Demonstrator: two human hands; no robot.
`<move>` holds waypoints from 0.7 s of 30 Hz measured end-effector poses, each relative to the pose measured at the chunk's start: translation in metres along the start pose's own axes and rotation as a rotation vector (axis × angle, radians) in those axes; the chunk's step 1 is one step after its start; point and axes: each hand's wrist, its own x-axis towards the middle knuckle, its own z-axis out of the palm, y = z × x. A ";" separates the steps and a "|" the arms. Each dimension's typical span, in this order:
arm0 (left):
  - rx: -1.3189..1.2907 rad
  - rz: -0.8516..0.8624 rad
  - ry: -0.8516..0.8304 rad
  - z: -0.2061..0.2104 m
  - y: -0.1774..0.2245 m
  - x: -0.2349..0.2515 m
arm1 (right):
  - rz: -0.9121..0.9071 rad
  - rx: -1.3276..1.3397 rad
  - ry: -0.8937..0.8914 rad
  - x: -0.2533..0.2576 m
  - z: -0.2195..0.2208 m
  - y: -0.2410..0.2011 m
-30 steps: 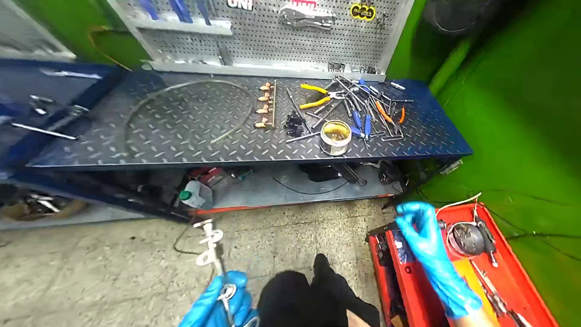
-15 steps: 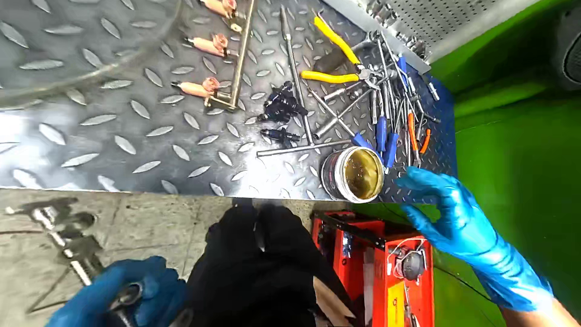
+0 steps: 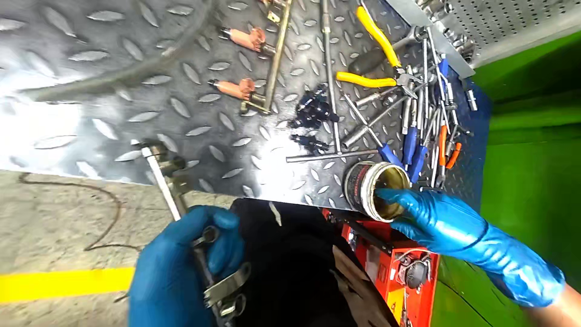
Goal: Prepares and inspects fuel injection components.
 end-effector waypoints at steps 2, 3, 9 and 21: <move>0.033 0.038 0.100 0.006 0.008 0.005 | -0.001 0.026 0.061 -0.006 -0.002 0.003; 0.092 0.074 0.153 0.008 0.016 0.008 | 0.010 0.068 0.111 -0.010 -0.005 0.003; 0.585 0.456 0.126 -0.031 0.097 0.066 | -0.010 0.688 0.559 -0.023 -0.015 -0.010; 1.140 0.254 0.452 -0.008 0.177 0.200 | 0.007 1.094 0.809 -0.014 0.012 -0.018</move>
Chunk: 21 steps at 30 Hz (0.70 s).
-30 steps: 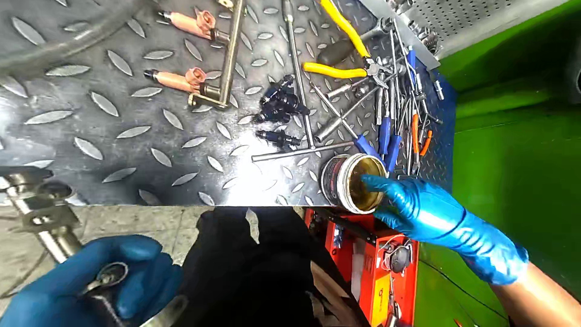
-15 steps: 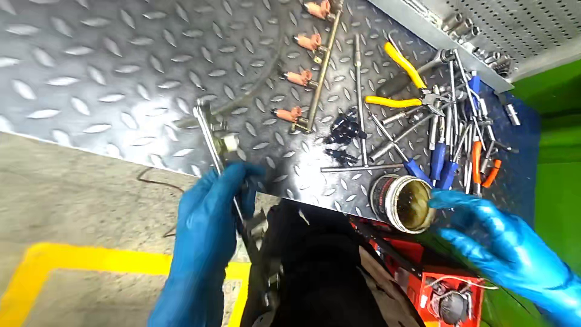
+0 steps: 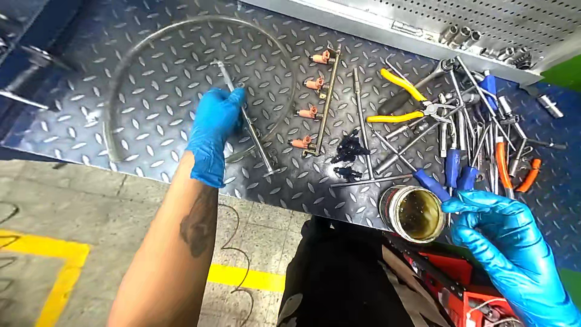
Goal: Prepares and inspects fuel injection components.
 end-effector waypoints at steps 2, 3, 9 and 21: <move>0.027 -0.001 0.031 -0.015 0.014 -0.043 | 0.032 0.111 0.090 -0.003 0.003 -0.001; 0.046 0.084 0.090 -0.014 0.013 -0.066 | 0.044 0.179 0.145 -0.004 0.005 -0.001; 0.369 0.910 -0.148 0.090 0.012 -0.169 | 0.098 0.432 0.280 -0.005 0.020 0.009; 0.641 1.135 -0.209 0.127 0.021 -0.167 | 0.043 0.487 0.211 0.013 0.031 0.006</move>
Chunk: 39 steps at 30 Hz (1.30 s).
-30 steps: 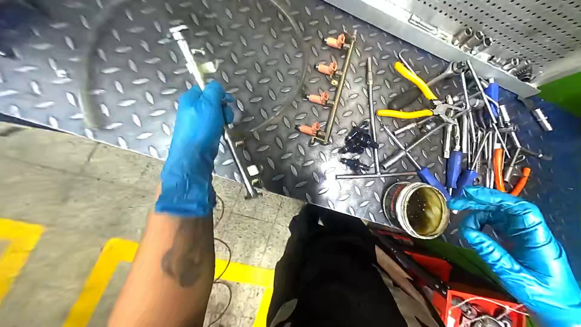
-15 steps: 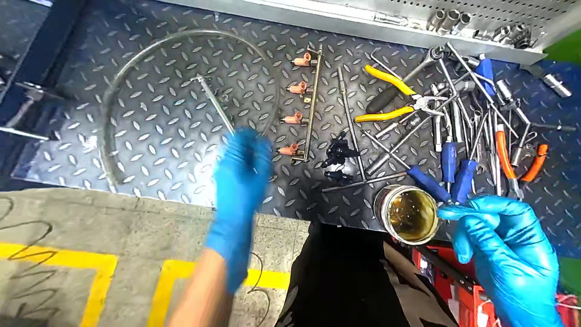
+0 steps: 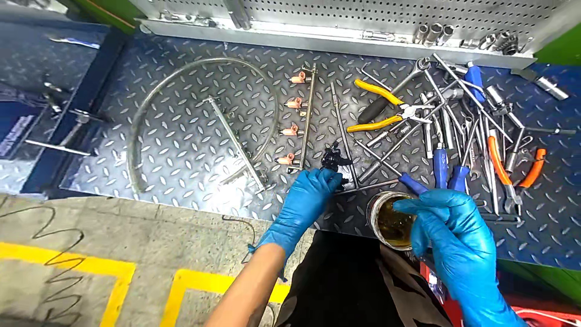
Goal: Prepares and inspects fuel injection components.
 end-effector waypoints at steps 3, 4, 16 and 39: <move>-0.468 -0.139 0.275 -0.010 0.014 -0.011 | 0.007 0.090 0.010 0.009 0.007 -0.007; -0.729 -0.214 0.343 -0.022 0.026 -0.014 | 0.027 0.137 0.013 0.012 0.011 -0.012; -2.199 -0.010 0.270 -0.095 0.086 -0.013 | 0.086 0.411 -0.064 0.034 0.047 -0.046; -2.060 -0.040 0.324 -0.088 0.078 -0.024 | 0.018 0.304 -0.056 0.022 0.062 -0.050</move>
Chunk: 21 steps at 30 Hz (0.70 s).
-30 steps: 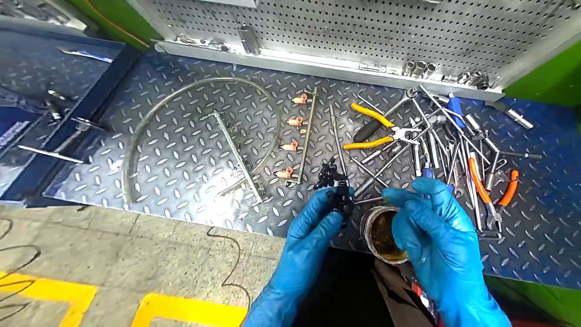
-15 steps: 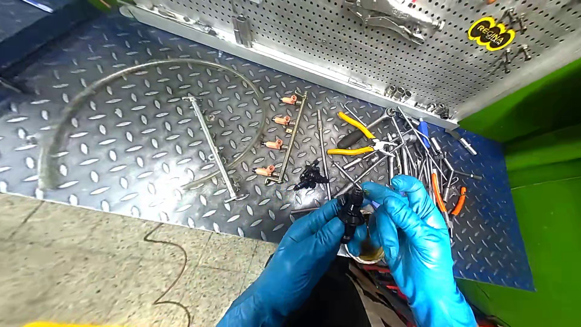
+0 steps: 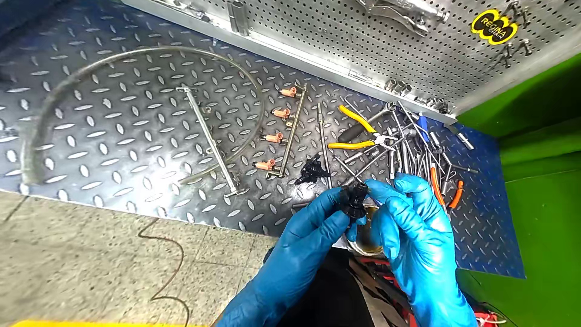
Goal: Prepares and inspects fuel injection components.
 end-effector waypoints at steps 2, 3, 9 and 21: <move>0.068 0.002 0.025 -0.001 0.001 -0.001 | -0.016 -0.035 0.011 -0.002 0.002 0.001; 0.106 0.009 0.042 -0.001 0.003 -0.001 | -0.025 -0.051 0.014 -0.002 0.003 0.002; 0.427 0.221 0.160 0.001 0.007 -0.002 | -0.032 -0.064 0.021 -0.005 0.008 0.005; 0.635 0.394 0.269 -0.007 0.011 -0.008 | 0.121 0.091 0.057 -0.008 0.018 0.009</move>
